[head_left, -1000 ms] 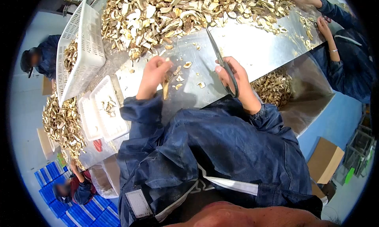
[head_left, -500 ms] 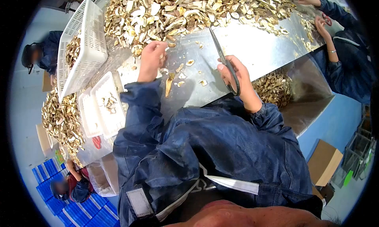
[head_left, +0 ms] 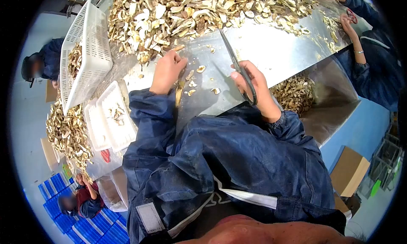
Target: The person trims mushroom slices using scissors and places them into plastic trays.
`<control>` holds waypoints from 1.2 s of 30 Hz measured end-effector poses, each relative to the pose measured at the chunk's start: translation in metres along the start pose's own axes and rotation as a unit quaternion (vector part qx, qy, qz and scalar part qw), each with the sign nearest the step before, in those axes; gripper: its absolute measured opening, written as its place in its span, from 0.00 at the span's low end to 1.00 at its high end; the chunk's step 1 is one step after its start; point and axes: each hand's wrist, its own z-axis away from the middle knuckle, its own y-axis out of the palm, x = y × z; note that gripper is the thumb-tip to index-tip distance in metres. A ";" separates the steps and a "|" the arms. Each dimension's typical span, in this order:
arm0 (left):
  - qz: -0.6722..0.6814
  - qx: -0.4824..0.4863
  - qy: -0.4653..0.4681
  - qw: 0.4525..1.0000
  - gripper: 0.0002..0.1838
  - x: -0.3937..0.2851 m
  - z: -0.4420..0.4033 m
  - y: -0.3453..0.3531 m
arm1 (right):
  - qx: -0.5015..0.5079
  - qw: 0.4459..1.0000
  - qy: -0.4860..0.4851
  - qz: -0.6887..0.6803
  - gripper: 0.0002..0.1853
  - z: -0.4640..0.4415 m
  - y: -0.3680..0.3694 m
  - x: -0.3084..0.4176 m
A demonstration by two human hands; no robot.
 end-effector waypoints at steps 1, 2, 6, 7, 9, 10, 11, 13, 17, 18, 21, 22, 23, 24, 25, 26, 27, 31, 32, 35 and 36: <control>0.003 0.006 0.000 1.000 0.14 0.000 0.001 0.001 | 0.000 1.000 -0.003 -0.001 0.17 0.000 0.000 -0.001; 0.006 0.012 0.001 1.000 0.14 -0.001 0.003 0.002 | 0.000 1.000 -0.007 -0.002 0.17 0.000 -0.001 -0.002; -0.041 -0.021 0.108 0.993 0.12 0.011 0.003 0.011 | 0.001 1.000 -0.004 0.001 0.17 0.000 0.000 -0.001; -0.036 -0.033 0.112 0.992 0.12 0.013 0.004 0.014 | 0.000 1.000 -0.006 0.000 0.17 0.000 0.000 -0.002; -0.026 -0.060 0.122 0.990 0.12 0.013 0.007 0.018 | -0.003 1.000 -0.011 0.001 0.17 0.000 0.000 -0.004; -0.013 -0.052 0.109 0.993 0.12 0.011 0.008 0.018 | -0.003 1.000 -0.010 0.003 0.17 -0.001 0.000 -0.004; -0.001 -0.045 0.096 0.994 0.11 0.008 0.010 0.017 | -0.003 1.000 -0.009 0.003 0.17 -0.001 0.000 -0.004; 0.026 -0.060 0.104 0.992 0.10 0.008 0.013 0.016 | -0.004 1.000 -0.010 0.008 0.17 -0.001 0.000 -0.003; 0.259 -0.024 -0.022 0.965 0.08 0.014 0.022 0.005 | -0.003 1.000 -0.013 0.012 0.16 -0.001 0.000 -0.003; 0.387 0.000 -0.066 0.920 0.09 0.023 0.025 -0.002 | -0.003 1.000 -0.014 0.010 0.16 0.000 0.000 -0.003; 0.663 0.042 -0.170 0.728 0.12 0.028 0.031 -0.019 | -0.005 1.000 -0.009 0.015 0.16 0.000 0.000 -0.001; 0.739 0.072 -0.146 0.654 0.12 0.039 0.031 -0.016 | -0.003 1.000 -0.014 0.016 0.16 0.000 0.000 -0.002; 0.805 0.100 -0.120 0.572 0.12 0.058 0.028 -0.009 | 0.000 1.000 -0.019 0.017 0.16 0.000 0.000 -0.003; 0.861 0.128 -0.091 0.483 0.12 0.061 0.025 -0.008 | 0.002 1.000 -0.025 0.018 0.16 -0.001 0.000 -0.004; 0.883 0.151 -0.066 0.439 0.10 0.063 0.023 -0.007 | 0.002 1.000 -0.024 0.018 0.16 -0.001 0.000 -0.005; 0.884 0.142 -0.066 0.441 0.10 0.065 0.021 -0.005 | 0.001 1.000 -0.024 0.017 0.16 -0.001 0.000 -0.006; 0.885 0.135 -0.066 0.442 0.11 0.053 0.019 -0.008 | -0.001 1.000 -0.023 0.017 0.15 -0.001 -0.001 -0.006; 0.664 0.031 -0.124 0.737 0.12 0.021 0.006 -0.002 | -0.008 1.000 -0.019 0.017 0.15 -0.001 0.000 -0.005; 0.534 -0.002 -0.133 0.835 0.12 0.013 0.001 0.000 | -0.009 1.000 -0.018 0.017 0.16 -0.001 0.000 -0.005; 0.108 -0.162 0.067 0.979 0.12 0.017 -0.017 0.016 | -0.004 1.000 -0.014 0.015 0.16 0.000 0.001 -0.003; -0.055 -0.228 0.160 0.959 0.12 0.014 -0.019 0.018 | -0.003 1.000 -0.014 0.014 0.16 0.000 0.001 -0.003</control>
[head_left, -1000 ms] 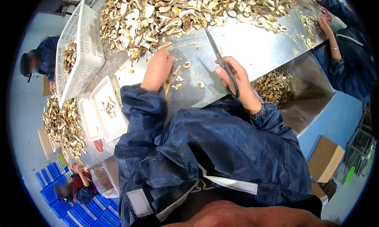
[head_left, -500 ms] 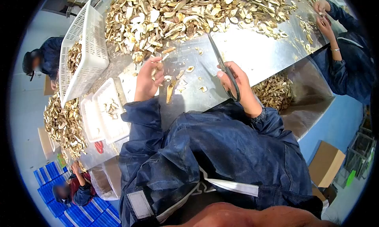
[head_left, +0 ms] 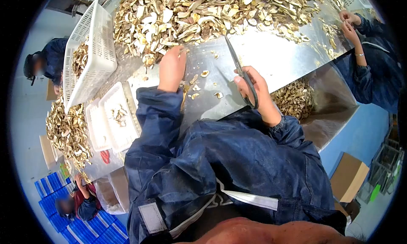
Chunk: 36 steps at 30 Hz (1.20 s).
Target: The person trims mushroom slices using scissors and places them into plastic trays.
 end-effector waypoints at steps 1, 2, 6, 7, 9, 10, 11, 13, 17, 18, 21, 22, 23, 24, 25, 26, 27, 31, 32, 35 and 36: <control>-0.037 0.058 -0.038 0.997 0.13 -0.004 -0.001 -0.002 | -0.002 1.000 -0.004 0.004 0.16 0.000 0.000 0.000; -0.050 0.076 -0.053 0.994 0.12 -0.003 -0.001 -0.001 | -0.005 1.000 -0.009 0.009 0.16 0.000 0.001 0.000; -0.070 0.134 -0.092 0.984 0.12 -0.002 -0.001 -0.004 | -0.001 1.000 -0.002 0.004 0.16 0.002 0.000 0.005; -0.049 0.135 -0.101 0.984 0.11 -0.006 0.000 -0.010 | 0.000 1.000 -0.003 0.002 0.16 0.002 0.000 0.004; 0.031 0.088 -0.079 0.992 0.11 -0.004 0.003 -0.017 | 0.001 1.000 -0.006 0.000 0.16 0.001 0.000 0.003; 0.091 0.104 -0.142 0.980 0.12 -0.003 0.006 -0.021 | 0.001 1.000 -0.005 0.003 0.16 0.001 0.000 0.002; 0.150 0.120 -0.203 0.960 0.12 -0.003 0.011 -0.027 | 0.000 1.000 -0.004 0.006 0.16 0.001 -0.001 0.002; 0.187 0.097 -0.235 0.949 0.14 0.006 0.020 -0.029 | -0.002 1.000 -0.003 0.011 0.16 0.000 -0.001 0.001; 0.203 0.076 -0.256 0.942 0.15 0.006 0.034 -0.030 | -0.003 1.000 -0.004 0.020 0.16 -0.002 0.001 -0.002; 0.200 0.081 -0.254 0.943 0.15 0.002 0.035 -0.035 | -0.006 1.000 -0.005 0.023 0.15 -0.002 0.001 -0.002; 0.183 0.073 -0.236 0.952 0.15 -0.005 0.043 -0.054 | -0.006 1.000 0.004 -0.002 0.15 -0.001 0.001 0.000; 0.173 0.054 -0.223 0.958 0.15 -0.003 0.050 -0.067 | -0.007 1.000 0.003 -0.001 0.15 -0.001 0.001 0.002; 0.134 0.071 -0.272 0.950 0.15 -0.009 0.053 -0.091 | -0.008 1.000 0.004 -0.001 0.15 0.000 0.001 0.003; 0.103 0.072 -0.328 0.936 0.14 -0.003 0.058 -0.114 | -0.008 1.000 0.005 -0.001 0.15 0.000 0.001 0.003; 0.068 -0.004 -0.296 0.953 0.13 0.020 0.075 -0.127 | -0.010 1.000 0.003 0.001 0.15 0.000 0.001 0.002; 0.022 -0.030 -0.339 0.940 0.12 0.018 0.080 -0.151 | -0.009 1.000 0.003 0.002 0.15 0.000 0.000 0.001; -0.030 -0.042 -0.333 0.941 0.12 0.025 0.089 -0.173 | -0.005 1.000 0.001 0.003 0.15 -0.001 0.001 0.000; -0.185 -0.014 -0.334 0.924 0.13 0.082 0.134 -0.214 | -0.011 1.000 -0.007 0.014 0.15 -0.003 0.005 0.000; -0.230 0.017 -0.318 0.920 0.13 0.086 0.140 -0.216 | -0.012 1.000 -0.005 0.013 0.15 -0.003 0.006 0.001; -0.248 0.005 -0.259 0.933 0.15 0.083 0.136 -0.207 | -0.017 1.000 -0.010 0.013 0.14 -0.005 0.008 -0.001; -0.237 -0.017 -0.240 0.941 0.16 0.082 0.130 -0.199 | -0.018 1.000 -0.016 0.014 0.14 -0.006 0.008 -0.002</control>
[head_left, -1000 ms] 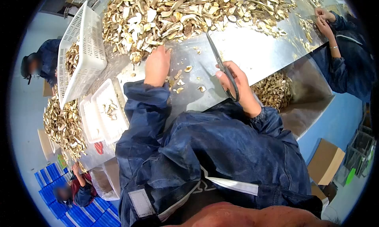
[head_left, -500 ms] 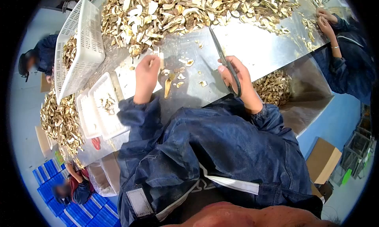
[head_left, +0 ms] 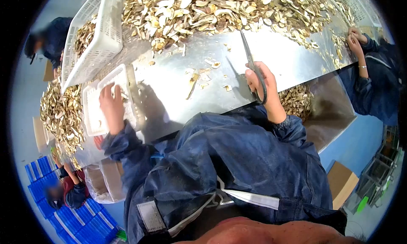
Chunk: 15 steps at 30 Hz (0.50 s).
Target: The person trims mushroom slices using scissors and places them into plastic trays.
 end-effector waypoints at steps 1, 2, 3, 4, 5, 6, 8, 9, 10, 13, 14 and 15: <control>0.099 -0.003 0.009 0.995 0.16 -0.003 -0.006 0.015 | 0.000 1.000 -0.007 0.001 0.13 -0.001 0.001 -0.001; 0.197 -0.008 0.018 0.980 0.16 -0.009 -0.014 0.031 | -0.001 1.000 -0.006 0.003 0.13 -0.001 0.002 -0.002; 0.242 0.022 0.007 0.970 0.16 -0.036 -0.020 0.032 | -0.002 1.000 -0.005 0.006 0.13 -0.001 0.003 -0.002; 0.287 0.052 -0.003 0.956 0.17 -0.066 -0.026 0.034 | -0.006 1.000 -0.006 0.008 0.13 -0.002 0.003 -0.002; 0.271 0.034 0.051 0.961 0.18 -0.081 -0.036 0.049 | 0.001 1.000 -0.009 0.002 0.12 -0.002 0.002 -0.002; 0.253 0.017 0.107 0.961 0.19 -0.089 -0.046 0.066 | 0.002 1.000 -0.010 -0.001 0.12 -0.001 0.003 -0.001; 0.210 -0.029 0.137 0.968 0.21 -0.095 -0.065 0.108 | 0.000 1.000 -0.009 -0.010 0.12 0.000 0.002 -0.002; 0.187 -0.052 0.154 0.969 0.22 -0.104 -0.070 0.111 | 0.002 1.000 -0.018 -0.008 0.12 0.001 0.002 -0.002; 0.188 -0.024 0.135 0.973 0.22 -0.108 -0.070 0.112 | 0.003 1.000 -0.026 -0.006 0.12 0.002 0.002 -0.003; 0.172 -0.011 0.128 0.977 0.20 -0.109 -0.057 0.113 | -0.001 0.999 -0.035 -0.004 0.13 0.002 -0.001 -0.003; 0.240 0.026 0.082 0.967 0.19 -0.106 -0.049 0.113 | 0.000 0.999 -0.033 -0.005 0.13 0.003 0.000 -0.003; 0.304 0.062 0.032 0.950 0.17 -0.107 -0.038 0.100 | 0.000 1.000 -0.015 -0.006 0.12 0.002 0.001 0.000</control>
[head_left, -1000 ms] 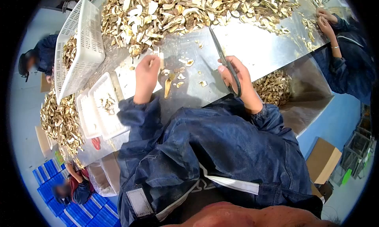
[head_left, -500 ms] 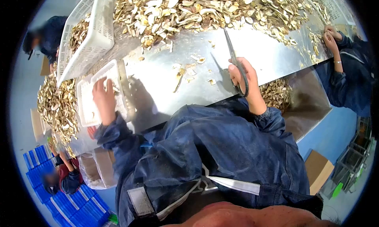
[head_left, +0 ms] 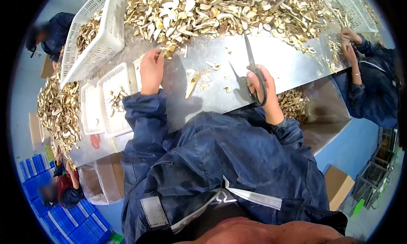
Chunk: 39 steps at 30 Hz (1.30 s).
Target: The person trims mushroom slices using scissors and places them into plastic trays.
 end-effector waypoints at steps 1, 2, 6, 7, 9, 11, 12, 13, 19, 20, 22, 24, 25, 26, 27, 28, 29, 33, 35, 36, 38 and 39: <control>0.070 0.016 -0.056 0.996 0.16 -0.007 0.012 -0.009 | -0.001 1.000 0.004 0.006 0.12 0.000 0.000 0.000; 0.101 0.027 -0.090 0.990 0.13 -0.009 0.021 -0.015 | -0.001 1.000 0.007 0.012 0.12 -0.001 0.001 0.000; 0.236 0.048 -0.201 0.950 0.14 -0.017 0.047 -0.027 | 0.008 1.000 0.012 0.006 0.11 -0.004 0.003 0.002; 0.242 0.046 -0.212 0.946 0.15 -0.019 0.051 -0.029 | 0.008 1.000 0.009 0.005 0.11 -0.004 0.003 0.002; 0.258 0.043 -0.229 0.938 0.16 -0.022 0.056 -0.029 | 0.005 1.000 0.008 0.010 0.11 -0.005 0.004 0.001; 0.270 0.038 -0.227 0.935 0.18 -0.025 0.062 -0.029 | -0.001 1.000 0.013 0.007 0.11 -0.005 0.005 0.001; 0.276 0.035 -0.225 0.934 0.18 -0.025 0.065 -0.030 | -0.002 1.000 0.011 0.001 0.11 -0.005 0.005 0.001; 0.293 0.042 -0.236 0.926 0.19 -0.024 0.068 -0.032 | -0.003 1.000 0.010 -0.004 0.11 -0.004 0.005 0.000; 0.405 0.024 -0.288 0.867 0.21 -0.005 0.082 -0.042 | -0.008 1.000 0.005 0.001 0.11 -0.005 0.006 -0.001; 0.422 0.017 -0.292 0.858 0.20 -0.006 0.083 -0.042 | -0.006 1.000 0.008 0.003 0.11 -0.005 0.006 -0.001; 0.464 0.016 -0.309 0.830 0.19 -0.010 0.085 -0.044 | -0.002 1.000 0.003 0.003 0.12 -0.006 0.005 -0.004; 0.514 0.027 -0.333 0.790 0.17 -0.015 0.086 -0.045 | 0.000 1.000 -0.001 0.004 0.13 -0.008 0.004 -0.007; 0.530 0.030 -0.334 0.779 0.16 -0.013 0.087 -0.043 | 0.000 1.000 -0.002 0.006 0.13 -0.008 0.003 -0.008; 0.545 0.032 -0.335 0.768 0.15 -0.010 0.089 -0.041 | 0.000 1.000 -0.002 0.007 0.13 -0.009 0.003 -0.009; 0.560 0.034 -0.337 0.756 0.14 -0.010 0.090 -0.039 | 0.000 1.000 -0.001 0.018 0.13 -0.008 0.005 -0.007; 0.557 0.030 -0.335 0.759 0.14 -0.010 0.092 -0.038 | 0.001 1.000 0.000 0.029 0.12 -0.007 0.007 -0.003; 0.554 0.027 -0.333 0.763 0.14 -0.011 0.092 -0.037 | 0.001 0.999 0.000 0.041 0.12 -0.006 0.008 0.000; 0.532 0.039 -0.343 0.773 0.13 -0.024 0.095 -0.034 | 0.027 0.995 0.037 0.086 0.17 0.002 0.010 0.000; 0.532 0.055 -0.329 0.778 0.11 -0.035 0.096 -0.034 | 0.116 0.968 -0.107 0.196 0.21 0.011 0.026 0.009; 0.532 0.065 -0.323 0.780 0.10 -0.039 0.098 -0.032 | 0.150 0.962 -0.069 0.218 0.23 0.019 0.035 0.020; 0.529 0.079 -0.301 0.790 0.08 -0.042 0.101 -0.027 | 0.195 0.951 -0.060 0.232 0.25 0.026 0.055 0.038; 0.528 0.084 -0.289 0.794 0.07 -0.045 0.102 -0.025 | 0.210 0.942 -0.052 0.255 0.26 0.026 0.061 0.038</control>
